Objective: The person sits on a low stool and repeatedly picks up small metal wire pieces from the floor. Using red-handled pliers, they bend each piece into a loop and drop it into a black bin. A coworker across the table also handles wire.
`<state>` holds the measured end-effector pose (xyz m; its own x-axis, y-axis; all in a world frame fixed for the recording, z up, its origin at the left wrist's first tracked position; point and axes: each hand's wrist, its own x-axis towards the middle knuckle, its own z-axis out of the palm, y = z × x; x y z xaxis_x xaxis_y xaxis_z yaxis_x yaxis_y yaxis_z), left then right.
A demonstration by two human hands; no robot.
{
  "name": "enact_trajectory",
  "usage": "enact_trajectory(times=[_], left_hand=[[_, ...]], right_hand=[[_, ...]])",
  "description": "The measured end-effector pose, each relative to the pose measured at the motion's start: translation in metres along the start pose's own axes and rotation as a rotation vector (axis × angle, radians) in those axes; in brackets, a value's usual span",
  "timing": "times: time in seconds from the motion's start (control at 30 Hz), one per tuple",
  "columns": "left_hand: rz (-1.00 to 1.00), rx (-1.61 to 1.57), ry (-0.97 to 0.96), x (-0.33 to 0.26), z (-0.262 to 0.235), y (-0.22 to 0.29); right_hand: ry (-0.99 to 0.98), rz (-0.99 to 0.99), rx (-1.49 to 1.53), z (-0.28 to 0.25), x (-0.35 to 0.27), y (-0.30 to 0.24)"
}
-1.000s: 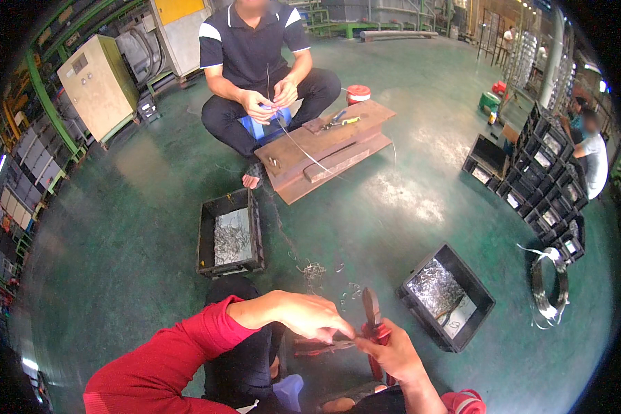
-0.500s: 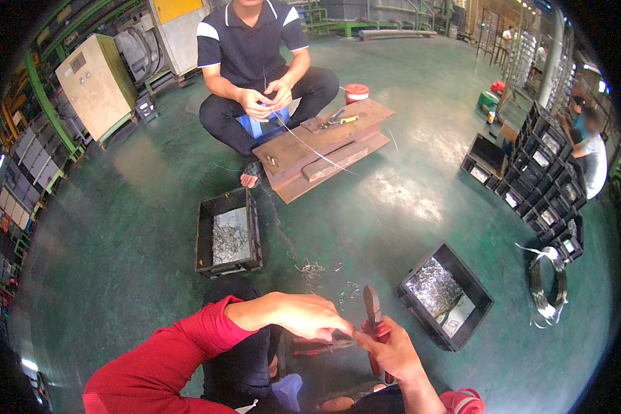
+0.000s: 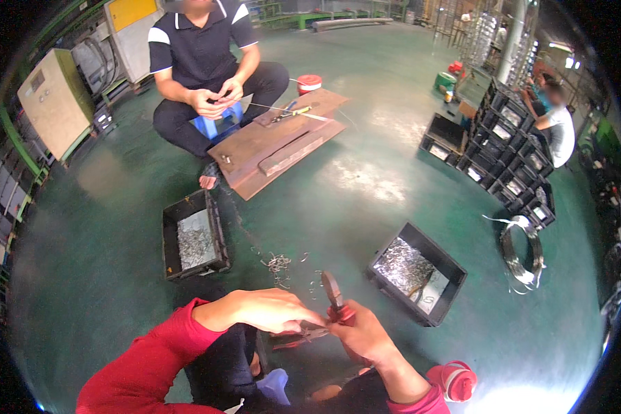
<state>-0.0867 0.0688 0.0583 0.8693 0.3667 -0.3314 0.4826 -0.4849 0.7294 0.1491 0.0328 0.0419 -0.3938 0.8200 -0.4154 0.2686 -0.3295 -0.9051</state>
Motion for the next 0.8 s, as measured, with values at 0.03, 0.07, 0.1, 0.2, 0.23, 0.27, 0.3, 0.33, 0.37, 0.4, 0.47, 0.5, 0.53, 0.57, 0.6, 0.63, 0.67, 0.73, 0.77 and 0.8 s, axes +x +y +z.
enact_trajectory(times=[0.03, 0.07, 0.1, 0.2, 0.23, 0.27, 0.3, 0.33, 0.37, 0.4, 0.47, 0.5, 0.53, 0.57, 0.6, 0.63, 0.67, 0.73, 0.77, 0.8], left_hand=[[0.019, -0.007, 0.022, 0.001, -0.001, -0.001], [0.034, -0.016, 0.044, 0.0, 0.001, -0.002], [0.015, -0.028, 0.04, 0.001, 0.003, -0.003], [0.102, 0.015, 0.125, -0.001, 0.004, -0.007], [0.063, 0.008, 0.062, 0.0, 0.004, -0.007], [0.082, 0.003, 0.078, 0.0, 0.003, -0.007], [0.087, 0.0, 0.072, 0.001, 0.004, -0.006], [0.074, 0.002, 0.063, 0.0, 0.003, -0.006], [0.049, 0.005, 0.037, 0.001, 0.003, -0.005], [0.093, 0.013, 0.074, -0.001, 0.003, -0.004], [0.113, 0.027, 0.096, -0.001, 0.001, -0.004], [0.129, 0.024, 0.113, -0.001, 0.001, -0.003], [0.111, -0.015, 0.099, 0.0, 0.001, -0.002], [0.07, -0.045, 0.066, 0.002, 0.0, -0.002], [0.017, -0.071, 0.033, 0.003, -0.001, -0.002], [0.03, -0.087, 0.03, 0.003, -0.003, -0.003], [0.033, -0.101, 0.025, 0.004, -0.005, -0.002], [0.09, -0.209, 0.077, 0.002, -0.006, 0.0], [0.162, -0.222, 0.126, 0.0, -0.007, 0.001], [0.247, -0.237, 0.173, 0.0, -0.01, 0.0]], right_hand=[[0.006, 0.002, 0.0, -0.001, 0.0, 0.0], [0.004, -0.002, 0.0, -0.001, 0.0, 0.001], [-0.007, -0.014, 0.004, -0.001, 0.0, 0.002], [0.025, 0.051, 0.003, -0.003, -0.001, 0.003], [0.016, 0.086, 0.033, -0.001, 0.002, 0.003], [0.066, -0.002, -0.033, 0.001, 0.003, 0.002], [0.085, 0.018, -0.066, 0.002, 0.003, 0.002], [0.049, 0.016, 0.001, 0.0, 0.003, 0.002], [0.029, 0.071, 0.049, -0.002, 0.002, 0.001], [0.075, 0.062, -0.013, 0.0, 0.005, 0.002], [0.053, -0.022, 0.056, -0.003, 0.008, 0.002], [0.052, -0.019, 0.078, -0.003, 0.007, 0.005], [0.066, 0.046, 0.01, -0.005, 0.008, 0.005], [0.068, 0.032, -0.018, -0.007, 0.009, 0.007], [0.047, 0.006, 0.047, -0.008, 0.009, 0.007], [0.046, 0.016, 0.075, -0.009, 0.01, 0.008], [0.05, 0.007, 0.098, -0.01, 0.009, 0.008], [0.062, 0.001, 0.079, -0.012, 0.008, 0.006], [0.057, 0.001, 0.059, -0.013, 0.007, 0.004], [0.074, 0.005, 0.089, -0.012, 0.005, 0.002]])
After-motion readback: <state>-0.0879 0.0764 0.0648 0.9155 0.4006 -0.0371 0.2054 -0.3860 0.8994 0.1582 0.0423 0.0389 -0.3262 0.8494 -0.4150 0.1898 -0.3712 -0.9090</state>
